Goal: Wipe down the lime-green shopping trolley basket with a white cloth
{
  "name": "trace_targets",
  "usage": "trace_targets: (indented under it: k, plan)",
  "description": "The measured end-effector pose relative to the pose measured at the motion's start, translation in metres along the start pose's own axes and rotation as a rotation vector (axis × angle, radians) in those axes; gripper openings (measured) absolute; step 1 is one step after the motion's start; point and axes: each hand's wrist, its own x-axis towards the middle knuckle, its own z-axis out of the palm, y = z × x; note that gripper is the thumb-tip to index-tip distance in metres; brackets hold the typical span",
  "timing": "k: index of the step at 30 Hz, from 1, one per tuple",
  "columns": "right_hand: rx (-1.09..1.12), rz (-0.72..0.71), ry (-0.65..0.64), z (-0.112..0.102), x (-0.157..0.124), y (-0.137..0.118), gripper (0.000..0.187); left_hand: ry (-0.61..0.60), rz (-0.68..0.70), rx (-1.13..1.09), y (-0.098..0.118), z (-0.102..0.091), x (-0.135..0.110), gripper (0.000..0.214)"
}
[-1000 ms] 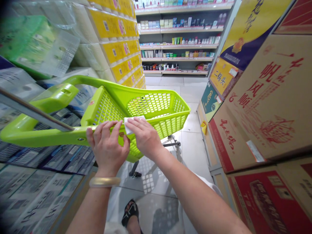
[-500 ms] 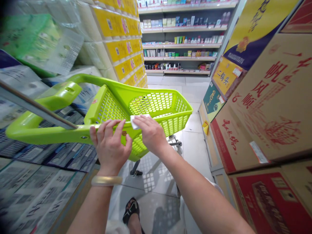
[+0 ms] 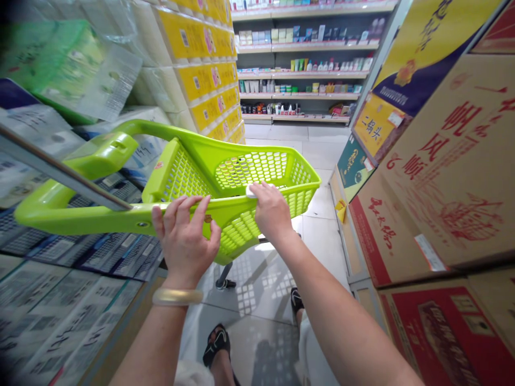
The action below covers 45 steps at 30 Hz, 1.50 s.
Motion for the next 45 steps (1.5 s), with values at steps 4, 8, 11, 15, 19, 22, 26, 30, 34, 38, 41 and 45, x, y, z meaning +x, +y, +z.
trace_targets:
  k: [4,8,11,15,19,22,26,30,34,38,41,45]
  plan:
    - [0.031,-0.059,-0.007,0.002,-0.004,-0.009,0.049,0.014,-0.004,0.021,0.001,0.0,0.0,0.048]
    - [0.117,-0.275,-0.114,0.005,-0.007,-0.02,0.051,0.02,-0.004,-0.003,-0.001,0.001,0.0,0.051]
    - [0.036,-0.082,-0.03,0.001,-0.001,-0.003,0.05,0.004,0.007,-0.002,-0.001,0.0,0.0,0.053]
    - [-0.004,0.014,0.032,0.001,-0.001,0.0,0.05,0.0,-0.004,-0.001,0.0,0.0,0.0,0.053]
    - [0.102,-0.267,-0.088,0.006,-0.01,-0.023,0.049,0.02,-0.006,0.001,0.0,0.001,0.0,0.05]
    - [0.061,-0.215,-0.075,0.003,-0.007,-0.016,0.048,0.024,0.015,0.017,-0.002,0.001,0.0,0.049]
    - [-0.036,0.023,0.025,0.0,-0.001,0.002,0.048,0.012,0.018,0.033,-0.003,0.0,0.0,0.049]
    - [0.057,-0.179,-0.057,0.005,-0.006,-0.015,0.049,0.066,-0.031,0.015,0.0,0.002,0.0,0.044]
    - [0.037,-0.175,-0.065,0.003,-0.007,-0.015,0.046,0.141,-0.13,0.021,0.004,0.003,-0.001,0.037]
    - [-0.015,-0.019,-0.021,0.001,-0.008,-0.001,0.045,0.194,-0.189,0.055,0.009,0.004,-0.002,0.037]
    - [0.005,-0.096,-0.028,0.005,-0.016,-0.009,0.044,0.145,-0.066,0.026,0.014,0.008,-0.001,0.044]
    - [0.016,-0.226,-0.067,0.005,-0.025,-0.016,0.042,-0.014,0.075,0.005,0.015,0.016,0.0,0.044]
